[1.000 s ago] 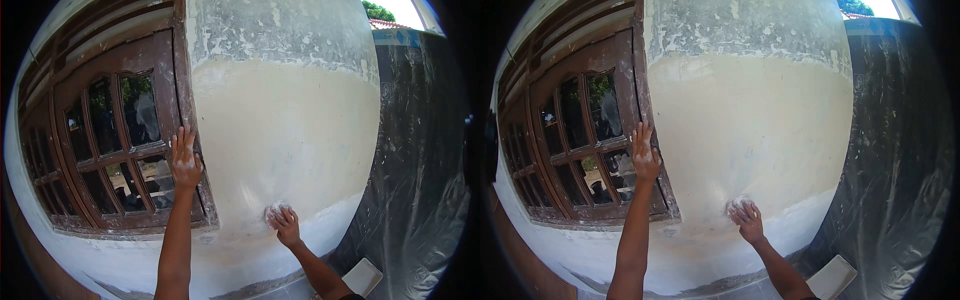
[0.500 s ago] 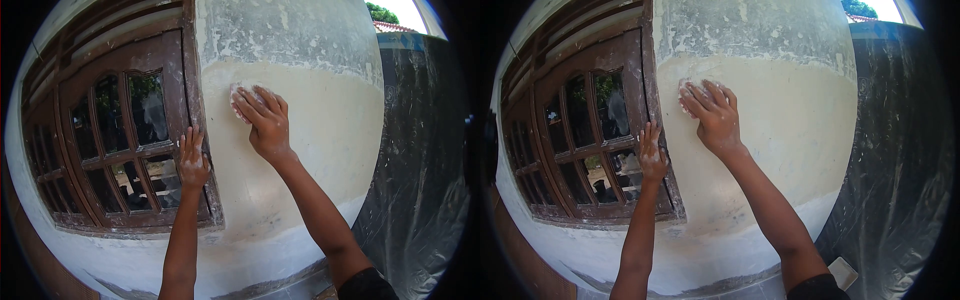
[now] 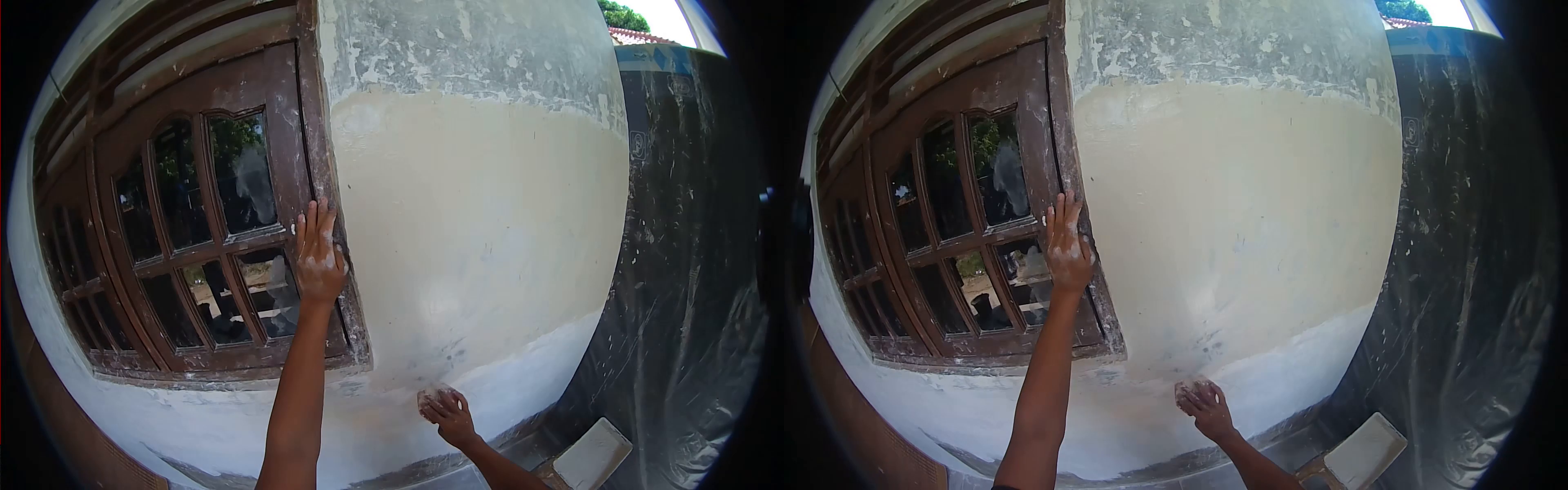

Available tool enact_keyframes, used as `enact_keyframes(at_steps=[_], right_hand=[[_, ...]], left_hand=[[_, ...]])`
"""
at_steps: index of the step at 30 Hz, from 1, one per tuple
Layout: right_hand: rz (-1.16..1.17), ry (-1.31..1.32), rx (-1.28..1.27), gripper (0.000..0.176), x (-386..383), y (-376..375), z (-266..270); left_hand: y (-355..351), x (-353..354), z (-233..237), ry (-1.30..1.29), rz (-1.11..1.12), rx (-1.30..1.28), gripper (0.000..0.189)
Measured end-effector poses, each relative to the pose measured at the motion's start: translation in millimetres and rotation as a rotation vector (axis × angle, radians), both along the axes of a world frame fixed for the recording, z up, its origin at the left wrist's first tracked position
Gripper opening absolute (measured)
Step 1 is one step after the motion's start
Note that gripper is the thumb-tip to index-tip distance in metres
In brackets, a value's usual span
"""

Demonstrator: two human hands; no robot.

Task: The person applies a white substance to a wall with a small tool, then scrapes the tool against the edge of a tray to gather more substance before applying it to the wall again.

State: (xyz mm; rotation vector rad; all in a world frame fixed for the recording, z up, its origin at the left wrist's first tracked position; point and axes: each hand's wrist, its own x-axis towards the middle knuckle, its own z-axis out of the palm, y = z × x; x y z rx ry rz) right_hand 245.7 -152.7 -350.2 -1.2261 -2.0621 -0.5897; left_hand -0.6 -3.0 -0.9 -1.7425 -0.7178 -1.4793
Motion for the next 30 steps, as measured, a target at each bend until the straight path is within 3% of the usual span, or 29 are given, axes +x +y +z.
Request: enact_keyframes(at_steps=[3, 6, 9, 11, 13, 15, 17, 19, 22, 26, 28, 30], right_hand=[[0.077, 0.137, 0.015, 0.041, 9, -3, 11], [0.157, 0.247, 0.339, 0.049, 10, 20, 173], [0.204, 0.225, 0.697, 0.048, 13, 48, 352], [0.203, 0.198, 0.849, 0.053, 14, 69, 444], [0.187, 0.166, 0.902, 0.055, 15, 87, 501], [0.161, 0.181, 0.862, 0.055, 19, 104, 504], [0.126, 0.179, 0.818, 0.055, 23, 115, 482], [0.085, 0.157, 0.748, 0.056, 27, 111, 413], [0.064, 0.158, 0.561, 0.059, 38, 98, 265], [0.015, 0.127, 0.111, 0.057, 50, 39, 38], [0.011, 0.099, -0.086, 0.051, 53, -3, -39], [0.018, 0.103, -0.191, 0.049, 56, -15, -59]], left_hand=[[1, 0, 2, -0.006, 0.008, 0.004, 0.052], [-1, 1, 3, -0.012, 0.005, 0.002, 0.052], [-3, -1, 3, -0.009, 0.014, -0.031, 0.051], [-1, -1, 2, -0.001, 0.028, -0.028, 0.049], [1, -2, 2, 0.001, 0.026, -0.019, 0.049], [1, -2, 2, 0.003, 0.023, -0.015, 0.048], [1, -3, 2, 0.014, 0.006, 0.001, 0.049], [3, -3, 1, 0.012, 0.002, 0.008, 0.05], [0, 0, 2, 0.001, 0.013, 0.024, 0.05], [1, 1, 2, -0.005, 0.038, 0.045, 0.051], [2, 1, 3, 0.003, 0.02, 0.06, 0.051], [0, 1, 2, 0.0, 0.028, 0.043, 0.051]])
